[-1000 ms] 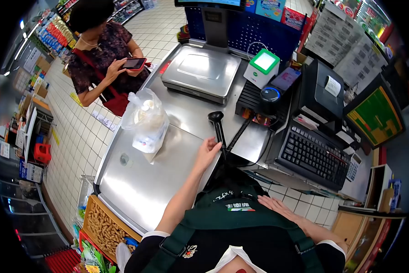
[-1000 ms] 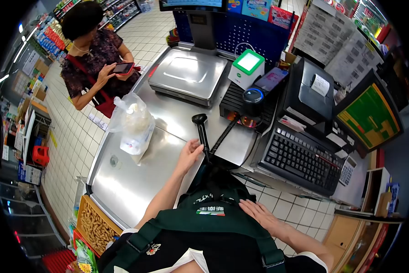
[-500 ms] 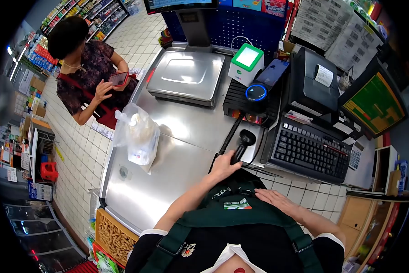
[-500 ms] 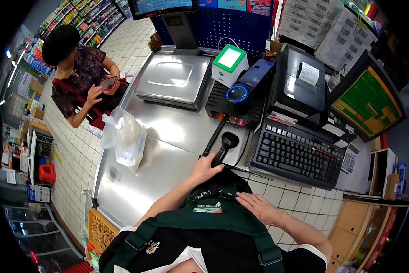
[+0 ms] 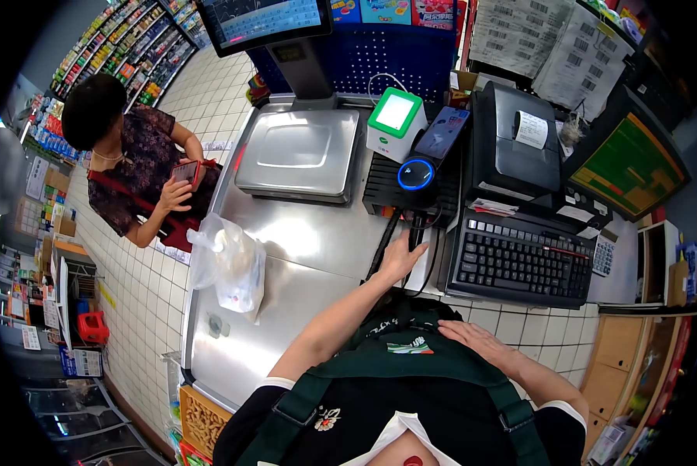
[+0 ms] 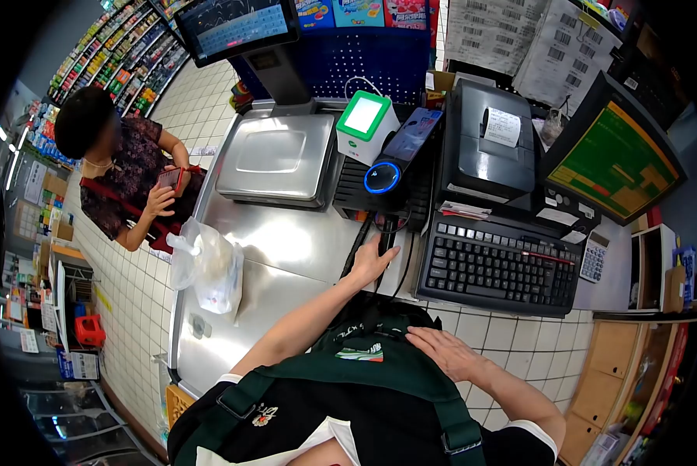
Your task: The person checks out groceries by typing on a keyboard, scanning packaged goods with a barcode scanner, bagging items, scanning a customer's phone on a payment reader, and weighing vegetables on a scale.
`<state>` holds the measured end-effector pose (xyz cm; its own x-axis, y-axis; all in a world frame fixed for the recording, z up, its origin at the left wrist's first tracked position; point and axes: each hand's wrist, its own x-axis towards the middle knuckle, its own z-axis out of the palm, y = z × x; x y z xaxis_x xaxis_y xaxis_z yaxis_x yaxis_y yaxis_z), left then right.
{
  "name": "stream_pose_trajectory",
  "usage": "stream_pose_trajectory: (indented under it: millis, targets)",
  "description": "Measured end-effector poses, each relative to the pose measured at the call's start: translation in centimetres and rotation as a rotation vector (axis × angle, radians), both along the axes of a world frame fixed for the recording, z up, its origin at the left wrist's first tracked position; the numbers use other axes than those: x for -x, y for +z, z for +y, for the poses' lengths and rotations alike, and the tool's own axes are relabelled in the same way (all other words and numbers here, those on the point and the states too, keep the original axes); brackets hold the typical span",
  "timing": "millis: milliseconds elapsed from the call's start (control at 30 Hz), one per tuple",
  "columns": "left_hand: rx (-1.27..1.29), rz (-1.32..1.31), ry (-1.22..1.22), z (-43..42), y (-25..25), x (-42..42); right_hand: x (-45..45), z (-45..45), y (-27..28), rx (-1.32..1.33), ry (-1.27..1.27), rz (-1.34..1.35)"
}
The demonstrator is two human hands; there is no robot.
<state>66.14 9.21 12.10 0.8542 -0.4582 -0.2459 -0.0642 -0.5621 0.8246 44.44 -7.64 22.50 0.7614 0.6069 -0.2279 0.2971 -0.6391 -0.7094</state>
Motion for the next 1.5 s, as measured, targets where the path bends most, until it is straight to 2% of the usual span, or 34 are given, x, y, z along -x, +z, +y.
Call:
stream_pose_trajectory:
  millis: [33, 100, 133, 233, 300, 367, 400, 467, 600, 667, 700, 767, 900, 967, 1067, 1267, 1333, 1433, 1500]
  targets:
    - [-0.001, -0.003, -0.003, -0.4, -0.7, -0.3, -0.2, 0.1, 0.4, 0.007, -0.004, 0.014]
    - [0.16, -0.085, 0.047, -0.9, -2.5, -1.1, -0.7, 0.1, 0.5, 0.014, -0.004, 0.025]
    - [0.239, -0.107, 0.099, -1.0, -0.8, -1.1, -0.8, 0.0, 0.1, 0.017, 0.015, 0.013]
    - [0.158, -0.232, -0.008, 0.9, -0.9, -1.6, -1.6, 0.0, 0.2, 0.028, 0.05, 0.005]
    - [0.21, -0.185, 0.017, 3.2, -0.2, -1.5, -2.2, -0.2, 0.2, 0.035, 0.06, 0.002]
    - [0.249, 0.029, 0.094, 5.5, 1.2, -2.1, -2.7, -0.3, -0.3, 0.014, 0.06, 0.047]
    - [0.249, 0.02, 0.1, 6.3, 2.1, -2.8, -3.0, -0.4, -0.3, 0.008, 0.074, 0.059]
    - [0.223, -0.113, 0.264, 6.8, 4.8, -4.5, -3.7, -0.3, -0.1, 0.017, 0.085, 0.082]
    - [0.302, -0.311, 0.356, 4.6, 7.4, -9.2, -4.6, -0.4, 0.0, 0.035, 0.119, 0.098]
    - [0.196, -0.587, 0.367, 2.7, 8.5, -11.3, -4.8, -0.5, 0.1, 0.039, 0.119, 0.098]
    - [0.202, -0.594, 0.378, 1.9, 9.0, -12.3, -4.9, -0.6, 0.0, 0.034, 0.111, 0.102]
    - [0.05, -0.507, 0.386, 0.4, 9.3, -14.5, -4.7, -0.8, -0.3, 0.031, 0.108, 0.085]
    - [-0.018, -0.388, 0.368, -2.0, 9.4, -17.2, -4.4, -1.0, -0.8, 0.036, 0.033, 0.071]
    - [-0.081, -0.31, 0.342, -2.8, 10.4, -17.2, -4.8, -0.8, 1.3, 0.011, 0.016, 0.094]
    - [-0.045, -0.265, 0.377, -3.4, 10.4, -17.2, -4.9, -0.8, 1.6, -0.018, 0.003, 0.103]
    - [0.155, -0.378, 0.453, -2.5, 9.7, -17.4, -5.5, -1.0, 1.8, -0.034, 0.006, 0.146]
    - [0.254, -0.521, 0.506, -1.3, 10.0, -17.0, -5.8, -1.1, 1.5, -0.031, 0.029, 0.162]
    - [0.308, -0.538, 0.57, 1.7, 11.1, -16.0, -5.7, -1.4, -0.1, -0.023, 0.041, 0.165]
    - [0.256, -0.632, 0.646, 4.1, 10.4, -15.6, -5.8, -1.4, -0.6, -0.025, 0.047, 0.149]
